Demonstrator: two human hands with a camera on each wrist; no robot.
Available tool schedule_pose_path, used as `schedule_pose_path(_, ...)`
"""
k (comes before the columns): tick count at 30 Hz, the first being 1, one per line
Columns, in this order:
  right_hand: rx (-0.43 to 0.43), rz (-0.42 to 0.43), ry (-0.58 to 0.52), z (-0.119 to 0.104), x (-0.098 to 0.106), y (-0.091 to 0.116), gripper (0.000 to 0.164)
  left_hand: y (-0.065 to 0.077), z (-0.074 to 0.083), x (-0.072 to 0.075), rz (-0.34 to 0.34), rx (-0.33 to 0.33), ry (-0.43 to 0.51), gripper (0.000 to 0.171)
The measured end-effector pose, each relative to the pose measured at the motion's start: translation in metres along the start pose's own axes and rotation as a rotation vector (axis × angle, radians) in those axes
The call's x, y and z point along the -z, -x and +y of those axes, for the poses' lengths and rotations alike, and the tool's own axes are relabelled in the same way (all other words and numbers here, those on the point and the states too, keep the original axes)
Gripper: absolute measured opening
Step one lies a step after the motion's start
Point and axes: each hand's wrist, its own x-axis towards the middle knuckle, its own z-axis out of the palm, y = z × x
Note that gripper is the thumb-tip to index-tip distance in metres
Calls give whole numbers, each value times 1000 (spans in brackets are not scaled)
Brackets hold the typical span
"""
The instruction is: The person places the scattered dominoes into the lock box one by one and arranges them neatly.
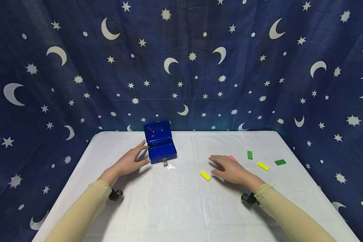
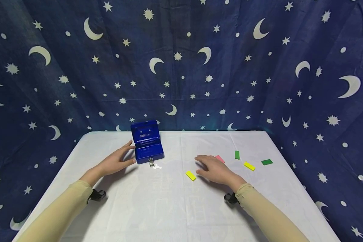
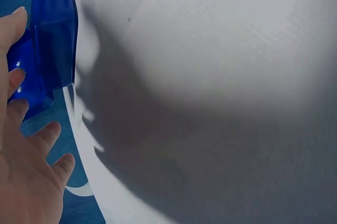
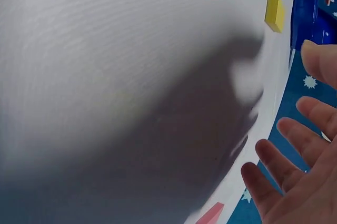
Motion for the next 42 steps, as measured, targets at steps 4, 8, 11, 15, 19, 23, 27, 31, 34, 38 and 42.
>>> schedule_pose_path(4,-11,-16,-34,-3,-1,-3,54,-1,1,-1,-8,17,21,66)
schedule_pose_path(8,-36,-58,-84,-4,-2,-7,52,-2,-1,-3,-8,26,39,63)
schedule_pose_path(11,-23,-87,-110,-4,-2,-9,52,-3,-2,-4,-14,38,47,61)
schedule_pose_path(15,-10,-131,-165,-4,-1,-12,54,-5,-1,-4,-24,61,63,57)
schedule_pose_path(19,-22,-177,-212,-3,1,-13,55,-7,2,-4,-36,81,93,55)
schedule_pose_path(23,-40,-212,-246,-3,1,-13,54,-9,4,-4,-51,96,115,54)
schedule_pose_path(27,-26,-220,-251,-3,1,-14,53,-9,5,-4,-54,106,118,54)
schedule_pose_path(31,-14,-214,-241,-3,1,-16,51,-10,3,-5,-58,106,113,54)
schedule_pose_path(34,-3,-213,-233,-3,1,-16,50,-10,2,-6,-60,106,117,54)
schedule_pose_path(38,4,-218,-234,-4,1,-17,50,-10,1,-7,-57,108,125,53)
schedule_pose_path(42,25,-215,-237,-5,1,-17,49,-10,-1,-8,-49,105,123,53)
